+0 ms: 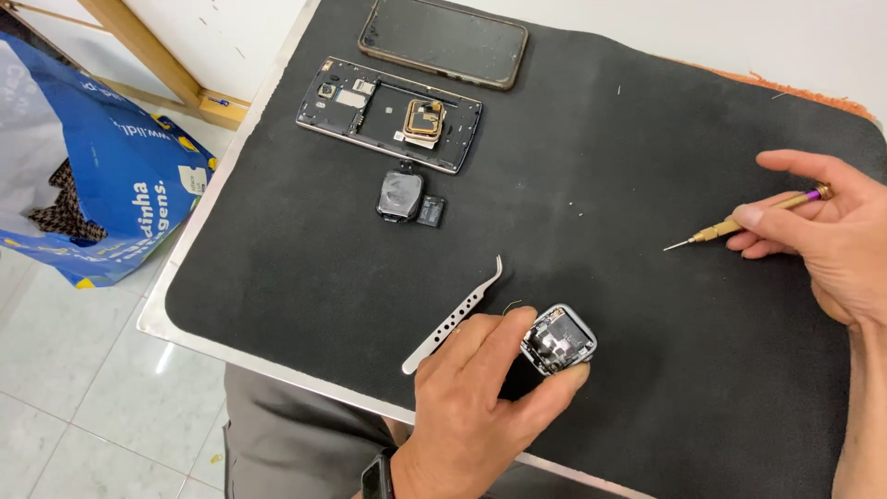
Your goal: Using a precision screwdriver and tweezers to remove internal components and screws from a smartwatch on a repair mat.
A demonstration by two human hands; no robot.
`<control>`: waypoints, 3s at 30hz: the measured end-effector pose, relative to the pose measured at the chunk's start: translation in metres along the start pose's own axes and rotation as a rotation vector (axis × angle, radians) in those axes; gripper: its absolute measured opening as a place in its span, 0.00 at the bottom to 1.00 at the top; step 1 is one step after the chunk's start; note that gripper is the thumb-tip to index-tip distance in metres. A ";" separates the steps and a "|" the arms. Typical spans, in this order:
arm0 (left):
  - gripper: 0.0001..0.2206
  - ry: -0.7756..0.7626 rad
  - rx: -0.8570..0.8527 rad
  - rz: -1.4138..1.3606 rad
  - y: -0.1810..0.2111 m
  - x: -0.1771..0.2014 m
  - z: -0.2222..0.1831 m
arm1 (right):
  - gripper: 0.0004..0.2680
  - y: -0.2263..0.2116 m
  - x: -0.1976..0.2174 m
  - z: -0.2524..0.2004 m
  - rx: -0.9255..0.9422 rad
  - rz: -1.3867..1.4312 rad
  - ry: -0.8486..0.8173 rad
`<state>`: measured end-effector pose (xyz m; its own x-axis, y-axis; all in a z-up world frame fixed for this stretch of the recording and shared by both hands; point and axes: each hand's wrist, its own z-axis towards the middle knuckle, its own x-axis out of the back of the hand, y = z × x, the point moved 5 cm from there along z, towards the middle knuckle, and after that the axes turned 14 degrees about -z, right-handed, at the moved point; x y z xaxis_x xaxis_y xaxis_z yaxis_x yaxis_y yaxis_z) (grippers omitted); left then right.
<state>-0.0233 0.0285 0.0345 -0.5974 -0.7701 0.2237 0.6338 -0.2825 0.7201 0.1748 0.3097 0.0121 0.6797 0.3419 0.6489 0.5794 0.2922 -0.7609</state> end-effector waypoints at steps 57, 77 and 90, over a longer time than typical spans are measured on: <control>0.17 -0.141 -0.027 0.445 -0.011 -0.020 -0.014 | 0.13 -0.035 -0.033 -0.014 -0.186 0.415 0.231; 0.17 -0.269 -0.021 0.463 -0.011 -0.026 -0.008 | 0.16 -0.066 -0.058 -0.014 -0.232 0.188 0.250; 0.18 -0.303 -0.008 0.465 -0.011 -0.027 -0.007 | 0.13 -0.068 -0.061 -0.014 -0.198 0.161 0.228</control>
<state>-0.0108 0.0479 0.0156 -0.3678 -0.6163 0.6963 0.8675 0.0422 0.4956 0.1000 0.2560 0.0243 0.8395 0.1544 0.5209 0.5177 0.0639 -0.8532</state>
